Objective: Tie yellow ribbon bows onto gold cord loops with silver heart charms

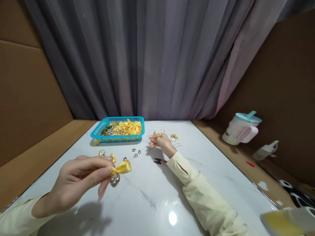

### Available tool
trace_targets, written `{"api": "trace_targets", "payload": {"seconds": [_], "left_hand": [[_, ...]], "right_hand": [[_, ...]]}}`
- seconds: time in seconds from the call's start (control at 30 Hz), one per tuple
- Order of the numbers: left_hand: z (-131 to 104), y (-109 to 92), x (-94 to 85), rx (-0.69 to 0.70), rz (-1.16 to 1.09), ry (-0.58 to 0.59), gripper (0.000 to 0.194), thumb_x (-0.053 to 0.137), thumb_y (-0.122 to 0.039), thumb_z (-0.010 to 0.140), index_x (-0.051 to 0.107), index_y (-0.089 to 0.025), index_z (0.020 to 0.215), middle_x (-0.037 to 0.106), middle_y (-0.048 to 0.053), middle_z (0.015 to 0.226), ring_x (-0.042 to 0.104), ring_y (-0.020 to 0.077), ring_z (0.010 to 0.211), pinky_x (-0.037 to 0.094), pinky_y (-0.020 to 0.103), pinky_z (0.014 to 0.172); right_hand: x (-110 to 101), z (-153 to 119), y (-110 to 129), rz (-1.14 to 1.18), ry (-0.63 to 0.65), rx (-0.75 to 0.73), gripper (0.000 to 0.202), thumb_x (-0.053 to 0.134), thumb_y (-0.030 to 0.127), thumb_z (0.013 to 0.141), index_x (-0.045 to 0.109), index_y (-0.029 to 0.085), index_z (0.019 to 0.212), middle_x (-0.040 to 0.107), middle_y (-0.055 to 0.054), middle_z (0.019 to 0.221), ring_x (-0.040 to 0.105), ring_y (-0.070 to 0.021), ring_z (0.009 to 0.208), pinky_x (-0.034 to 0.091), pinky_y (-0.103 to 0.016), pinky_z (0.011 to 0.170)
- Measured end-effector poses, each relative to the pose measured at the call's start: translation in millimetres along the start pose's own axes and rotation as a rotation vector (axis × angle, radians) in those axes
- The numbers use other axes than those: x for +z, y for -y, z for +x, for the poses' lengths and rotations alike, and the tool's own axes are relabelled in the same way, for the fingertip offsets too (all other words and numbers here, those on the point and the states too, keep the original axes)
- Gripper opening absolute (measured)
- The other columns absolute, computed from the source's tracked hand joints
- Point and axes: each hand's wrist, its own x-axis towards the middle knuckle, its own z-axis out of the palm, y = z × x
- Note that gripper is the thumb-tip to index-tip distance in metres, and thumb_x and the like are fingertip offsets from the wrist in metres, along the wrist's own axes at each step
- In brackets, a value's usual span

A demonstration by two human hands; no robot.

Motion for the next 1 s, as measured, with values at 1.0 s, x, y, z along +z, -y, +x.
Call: {"api": "trace_targets", "payload": {"seconds": [1.0], "left_hand": [[26,41,-14.9,-0.159,0.085,0.120,0.028,0.046,-0.033,0.090,0.058,-0.015,0.073,0.054,-0.002,0.055,0.047,0.0104,0.054,0.037,0.023,0.052]], "right_hand": [[1,-98,78,-0.285,0.585,-0.285,0.027,0.070,0.037,0.072,0.069,0.010,0.071,0.060,-0.001,0.054,0.056,-0.0093,0.050,0.044,-0.019,0.051]]}}
